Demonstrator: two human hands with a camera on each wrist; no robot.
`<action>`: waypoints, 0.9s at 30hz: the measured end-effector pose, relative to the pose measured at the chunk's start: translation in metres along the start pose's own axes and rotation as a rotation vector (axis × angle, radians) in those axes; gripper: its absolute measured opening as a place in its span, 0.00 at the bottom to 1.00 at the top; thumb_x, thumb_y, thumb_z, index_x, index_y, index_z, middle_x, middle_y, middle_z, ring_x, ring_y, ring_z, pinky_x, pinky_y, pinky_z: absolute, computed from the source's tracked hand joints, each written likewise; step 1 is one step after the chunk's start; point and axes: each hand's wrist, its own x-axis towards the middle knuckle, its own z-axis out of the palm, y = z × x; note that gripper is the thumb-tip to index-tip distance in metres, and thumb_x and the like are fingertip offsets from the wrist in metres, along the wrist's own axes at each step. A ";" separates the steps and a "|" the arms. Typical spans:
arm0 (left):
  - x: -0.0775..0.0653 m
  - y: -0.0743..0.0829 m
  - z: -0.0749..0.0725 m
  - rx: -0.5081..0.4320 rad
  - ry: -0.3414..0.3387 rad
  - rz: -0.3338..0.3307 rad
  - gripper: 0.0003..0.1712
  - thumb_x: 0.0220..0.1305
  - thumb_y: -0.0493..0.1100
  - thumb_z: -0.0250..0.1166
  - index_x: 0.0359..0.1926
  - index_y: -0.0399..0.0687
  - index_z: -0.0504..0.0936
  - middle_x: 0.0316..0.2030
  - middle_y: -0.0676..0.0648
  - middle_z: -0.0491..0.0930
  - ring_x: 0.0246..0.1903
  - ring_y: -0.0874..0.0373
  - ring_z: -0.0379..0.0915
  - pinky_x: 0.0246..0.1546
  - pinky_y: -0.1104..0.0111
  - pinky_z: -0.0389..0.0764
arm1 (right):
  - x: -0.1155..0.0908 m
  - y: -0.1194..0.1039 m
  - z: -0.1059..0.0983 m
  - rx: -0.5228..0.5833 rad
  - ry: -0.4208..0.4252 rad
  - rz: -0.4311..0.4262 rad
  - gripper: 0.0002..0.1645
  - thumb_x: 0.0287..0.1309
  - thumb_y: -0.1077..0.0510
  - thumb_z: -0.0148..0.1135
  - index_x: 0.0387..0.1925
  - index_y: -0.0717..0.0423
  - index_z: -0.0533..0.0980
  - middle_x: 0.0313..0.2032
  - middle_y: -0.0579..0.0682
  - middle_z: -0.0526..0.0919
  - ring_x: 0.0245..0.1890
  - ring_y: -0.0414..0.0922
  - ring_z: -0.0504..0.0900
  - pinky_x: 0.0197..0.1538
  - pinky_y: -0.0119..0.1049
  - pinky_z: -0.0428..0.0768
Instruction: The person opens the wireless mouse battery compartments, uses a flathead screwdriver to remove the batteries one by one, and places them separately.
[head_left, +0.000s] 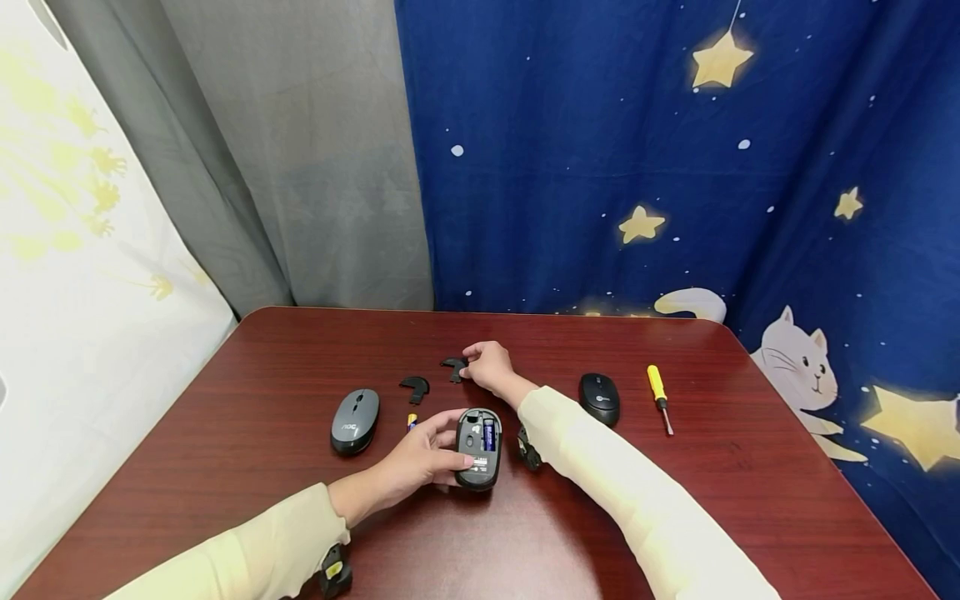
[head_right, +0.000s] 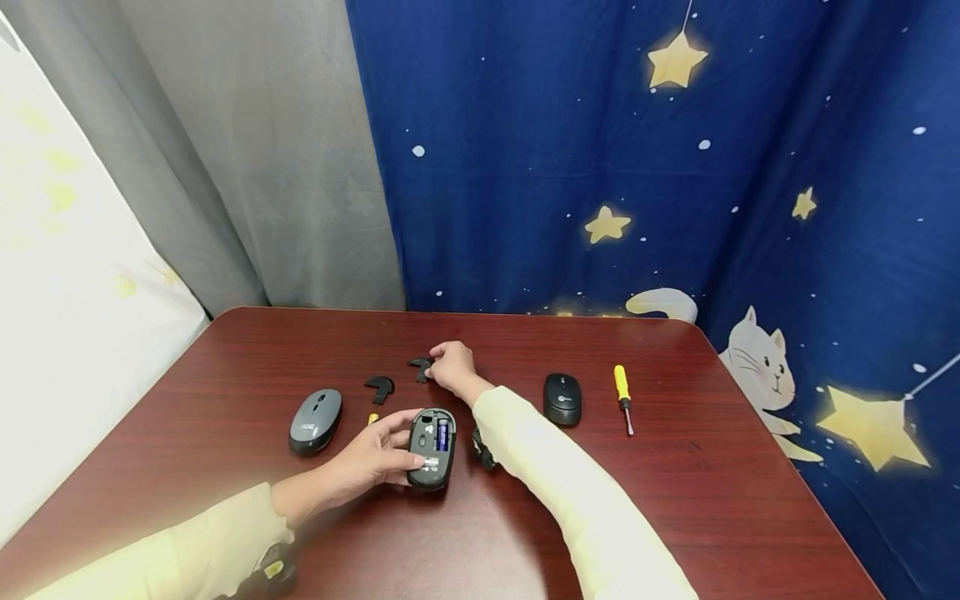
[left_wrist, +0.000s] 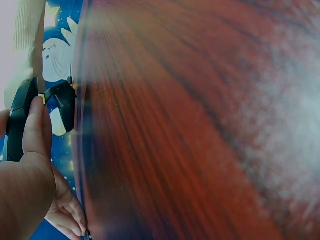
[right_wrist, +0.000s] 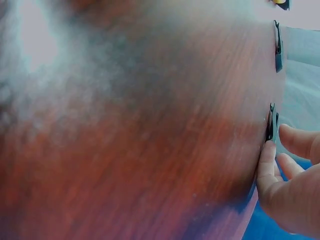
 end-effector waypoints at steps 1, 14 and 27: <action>0.000 0.000 0.000 0.000 0.000 0.000 0.42 0.59 0.29 0.65 0.71 0.37 0.55 0.52 0.34 0.77 0.42 0.49 0.81 0.38 0.59 0.83 | 0.000 0.000 0.000 -0.002 -0.001 -0.001 0.21 0.48 0.67 0.73 0.48 0.59 0.82 0.39 0.51 0.82 0.43 0.48 0.79 0.46 0.39 0.79; 0.000 0.000 -0.002 0.001 0.001 -0.007 0.42 0.58 0.30 0.66 0.71 0.40 0.57 0.52 0.34 0.77 0.43 0.48 0.81 0.40 0.56 0.83 | -0.004 0.003 -0.011 0.113 -0.061 0.002 0.23 0.51 0.69 0.70 0.51 0.63 0.79 0.42 0.56 0.82 0.40 0.46 0.81 0.40 0.33 0.81; 0.002 0.000 -0.001 0.008 0.007 -0.008 0.41 0.58 0.30 0.66 0.70 0.41 0.57 0.52 0.35 0.77 0.43 0.48 0.81 0.40 0.56 0.83 | -0.014 -0.003 -0.040 0.308 -0.132 0.012 0.27 0.54 0.73 0.65 0.57 0.70 0.73 0.52 0.68 0.77 0.40 0.49 0.83 0.47 0.43 0.82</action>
